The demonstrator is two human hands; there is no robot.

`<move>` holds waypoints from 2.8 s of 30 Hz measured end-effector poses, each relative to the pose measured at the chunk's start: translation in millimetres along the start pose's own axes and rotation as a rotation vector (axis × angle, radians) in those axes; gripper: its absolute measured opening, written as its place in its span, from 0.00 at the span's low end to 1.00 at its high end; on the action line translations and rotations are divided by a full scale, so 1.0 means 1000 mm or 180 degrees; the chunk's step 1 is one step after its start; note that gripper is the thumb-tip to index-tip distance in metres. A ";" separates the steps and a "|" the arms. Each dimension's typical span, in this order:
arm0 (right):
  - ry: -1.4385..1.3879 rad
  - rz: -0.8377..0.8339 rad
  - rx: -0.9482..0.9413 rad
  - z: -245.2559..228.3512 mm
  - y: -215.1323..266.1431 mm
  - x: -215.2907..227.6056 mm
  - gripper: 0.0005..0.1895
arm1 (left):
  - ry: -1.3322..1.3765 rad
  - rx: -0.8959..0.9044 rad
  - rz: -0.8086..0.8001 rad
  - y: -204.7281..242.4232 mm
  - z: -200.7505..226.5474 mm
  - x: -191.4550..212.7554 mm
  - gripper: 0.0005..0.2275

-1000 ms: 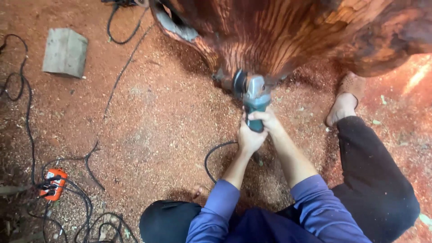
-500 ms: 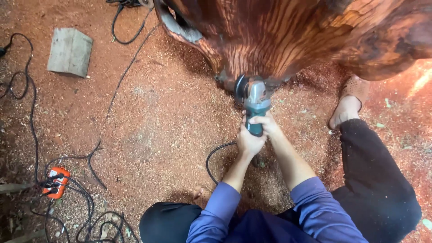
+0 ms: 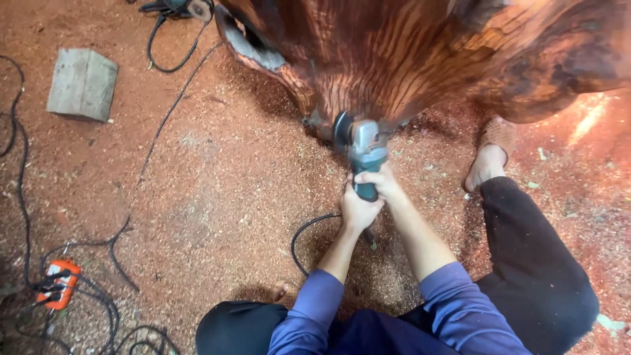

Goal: Using an angle grinder to smooth and shape the base of a large wooden sculpture.

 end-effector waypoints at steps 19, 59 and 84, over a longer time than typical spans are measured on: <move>0.1473 -0.1024 0.0385 -0.033 0.040 -0.076 0.22 | 0.1765 -0.0961 0.0420 0.037 -0.026 0.063 0.18; 0.0920 0.0497 -0.0347 0.038 0.011 -0.080 0.26 | 0.1373 -0.0316 -0.0908 -0.037 -0.062 0.083 0.20; 0.1133 0.0294 -0.0499 0.032 0.005 -0.079 0.25 | 0.1401 -0.0181 -0.0600 -0.032 -0.066 0.070 0.22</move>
Point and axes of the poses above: each hand's wrist, its own y-axis away from the middle knuckle, its own x-axis out of the back of the hand, z = x × y, the point moved 2 cm from there along -y, towards the middle knuckle, and after that the axes turned 13 degrees about y, right-handed, at the moved point
